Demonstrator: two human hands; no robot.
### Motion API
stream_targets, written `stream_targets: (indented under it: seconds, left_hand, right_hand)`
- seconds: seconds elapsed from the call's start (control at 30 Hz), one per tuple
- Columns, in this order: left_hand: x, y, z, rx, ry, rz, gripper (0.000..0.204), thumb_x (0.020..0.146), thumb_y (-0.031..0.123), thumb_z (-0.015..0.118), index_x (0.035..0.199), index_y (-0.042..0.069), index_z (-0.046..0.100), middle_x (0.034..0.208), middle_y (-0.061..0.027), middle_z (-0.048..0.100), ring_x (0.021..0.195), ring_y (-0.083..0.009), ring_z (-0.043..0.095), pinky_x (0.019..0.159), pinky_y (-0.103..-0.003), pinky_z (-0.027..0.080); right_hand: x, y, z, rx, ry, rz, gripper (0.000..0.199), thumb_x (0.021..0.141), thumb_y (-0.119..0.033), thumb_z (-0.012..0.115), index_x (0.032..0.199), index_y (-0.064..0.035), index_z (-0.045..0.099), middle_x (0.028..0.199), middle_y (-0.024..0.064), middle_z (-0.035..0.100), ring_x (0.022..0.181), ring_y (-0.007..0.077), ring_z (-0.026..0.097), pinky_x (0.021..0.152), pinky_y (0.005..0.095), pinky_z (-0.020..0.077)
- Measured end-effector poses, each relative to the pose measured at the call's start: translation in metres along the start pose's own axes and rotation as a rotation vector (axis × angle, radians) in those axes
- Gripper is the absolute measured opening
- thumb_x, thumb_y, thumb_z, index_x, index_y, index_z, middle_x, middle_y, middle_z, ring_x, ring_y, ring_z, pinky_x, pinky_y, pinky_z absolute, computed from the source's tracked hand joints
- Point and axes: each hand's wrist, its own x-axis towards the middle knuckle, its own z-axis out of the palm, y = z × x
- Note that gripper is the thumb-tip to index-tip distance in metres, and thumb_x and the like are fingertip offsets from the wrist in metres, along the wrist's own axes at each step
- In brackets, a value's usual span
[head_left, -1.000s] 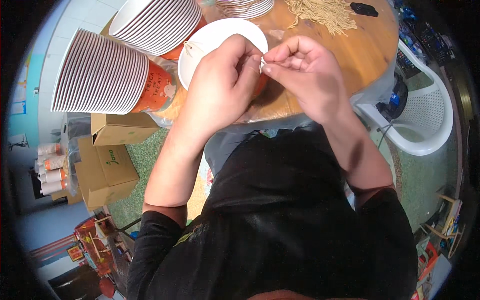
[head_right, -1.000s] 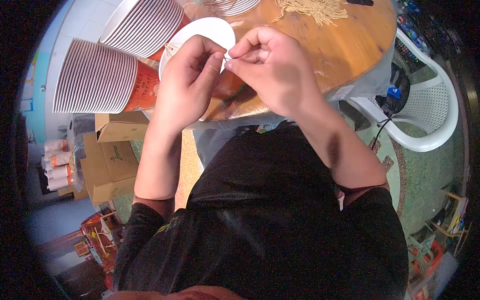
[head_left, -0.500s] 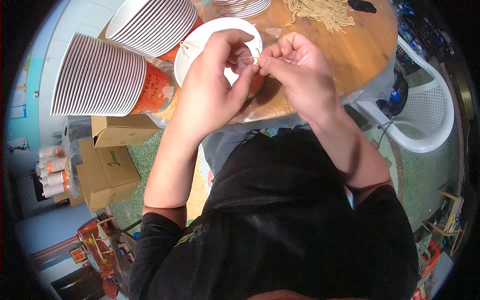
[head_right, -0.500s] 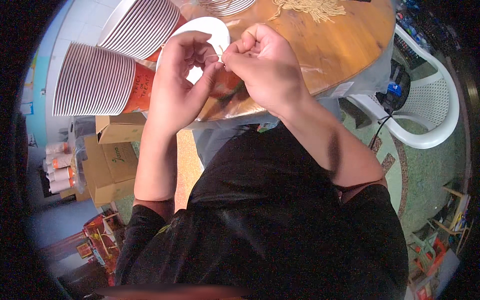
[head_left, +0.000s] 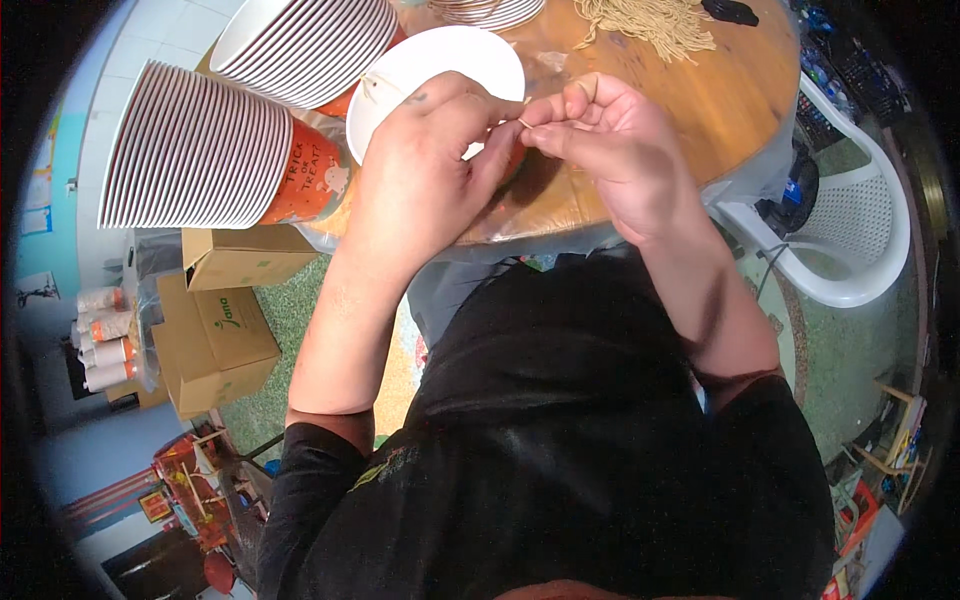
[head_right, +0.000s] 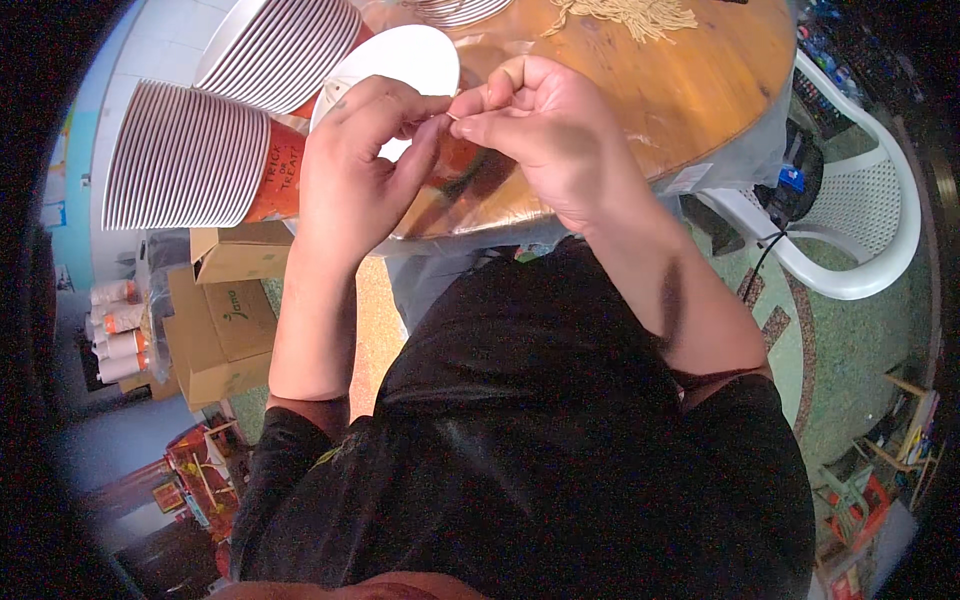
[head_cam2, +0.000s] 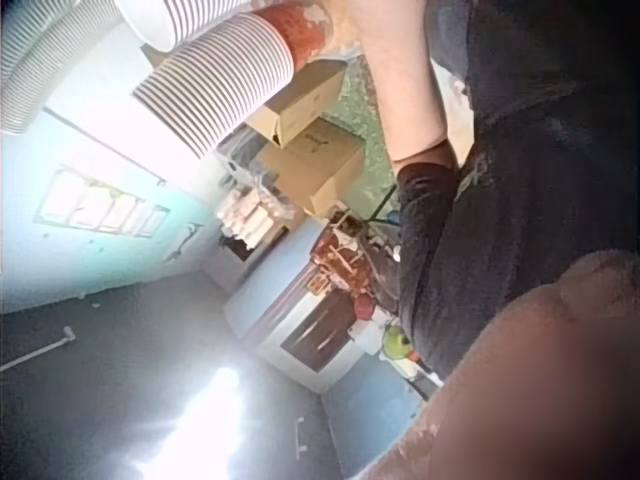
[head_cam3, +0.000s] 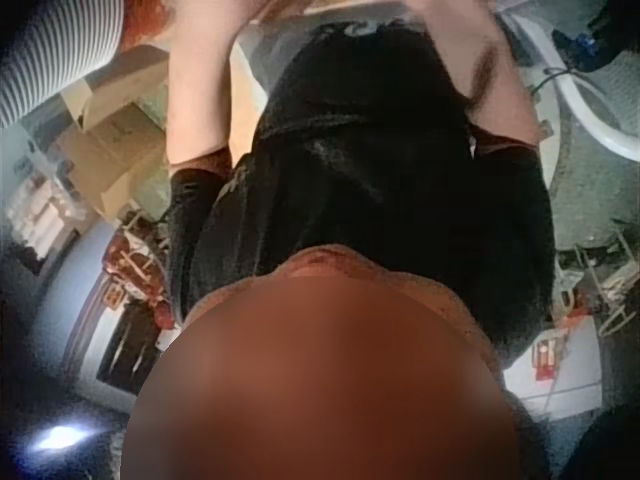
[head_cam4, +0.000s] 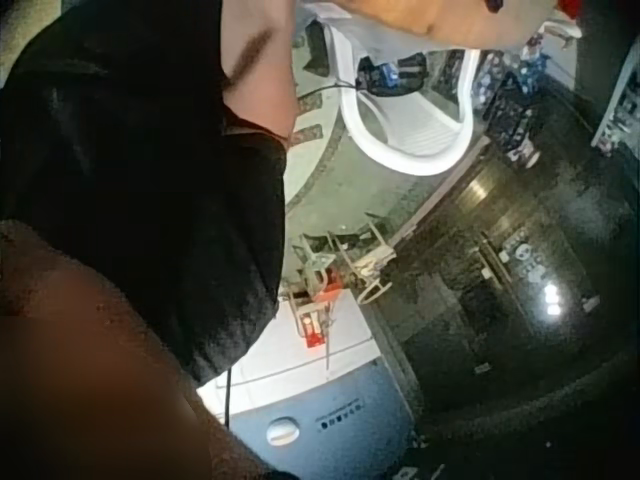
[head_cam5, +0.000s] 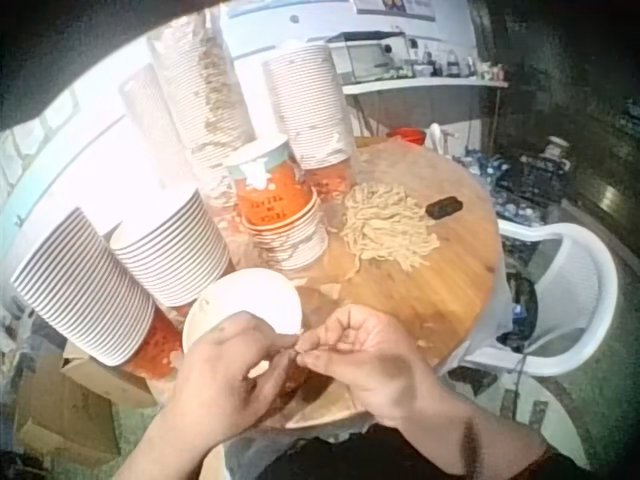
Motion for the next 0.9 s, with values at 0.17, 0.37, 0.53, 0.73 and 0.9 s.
stream_targets:
  seconds: [0.17,0.37,0.53,0.73,0.9]
  left_hand:
    - [0.000,0.000,0.000,-0.045,-0.047,-0.002,0.012,0.089,0.006,0.082,0.099,0.003,0.077,0.091,-0.0131,0.071,0.086,-0.0346,0.075,0.075,-0.045,0.060]
    - [0.003,-0.001,0.001,-0.001,-0.090,0.014,0.009,0.093,0.001,0.075,0.100,0.000,0.069,0.089,-0.0114,0.064,0.077,-0.0263,0.066,0.070,-0.038,0.055]
    - [0.003,-0.005,-0.005,-0.091,-0.184,-0.061,0.007,0.101,0.005,0.070,0.104,0.001,0.065,0.088,-0.0085,0.060,0.079,-0.0217,0.061,0.074,-0.034,0.052]
    - [0.005,-0.016,-0.008,-0.388,-0.305,-0.358,0.014,0.111,0.014,0.064,0.108,0.000,0.066,0.092,-0.0049,0.064,0.083,-0.0167,0.061,0.076,-0.033,0.052]
    - [0.010,-0.020,-0.016,-0.674,-0.453,-0.579,0.015,0.118,0.015,0.059,0.116,0.001,0.063,0.101,0.0042,0.063,0.093,-0.0028,0.058,0.081,-0.023,0.051]
  right_hand:
    - [0.003,-0.005,-0.003,-0.137,-0.020,-0.001,0.019,0.099,0.007,0.076,0.105,-0.0020,0.061,0.109,0.0125,0.078,0.101,0.0149,0.075,0.095,0.0282,0.0610]
    - [0.002,-0.005,0.001,-0.312,-0.007,-0.112,0.014,0.098,0.007,0.076,0.101,-0.0025,0.066,0.105,0.0065,0.076,0.096,0.0114,0.073,0.086,0.0289,0.0608]
    - [0.005,-0.017,-0.001,-1.154,-0.045,-0.970,0.019,0.088,0.011,0.076,0.095,-0.0042,0.067,0.098,0.0079,0.074,0.088,0.0225,0.073,0.077,0.0351,0.0591]
    - [-0.005,-0.004,0.011,-1.010,0.147,-0.948,0.021,0.080,0.009,0.080,0.092,-0.0029,0.067,0.097,0.0102,0.072,0.087,0.0286,0.073,0.074,0.0373,0.0589]
    - [-0.023,0.020,0.019,-0.784,0.221,-0.586,0.018,0.086,0.001,0.087,0.097,-0.0008,0.072,0.095,0.0094,0.072,0.081,0.0174,0.074,0.071,0.0320,0.0611]
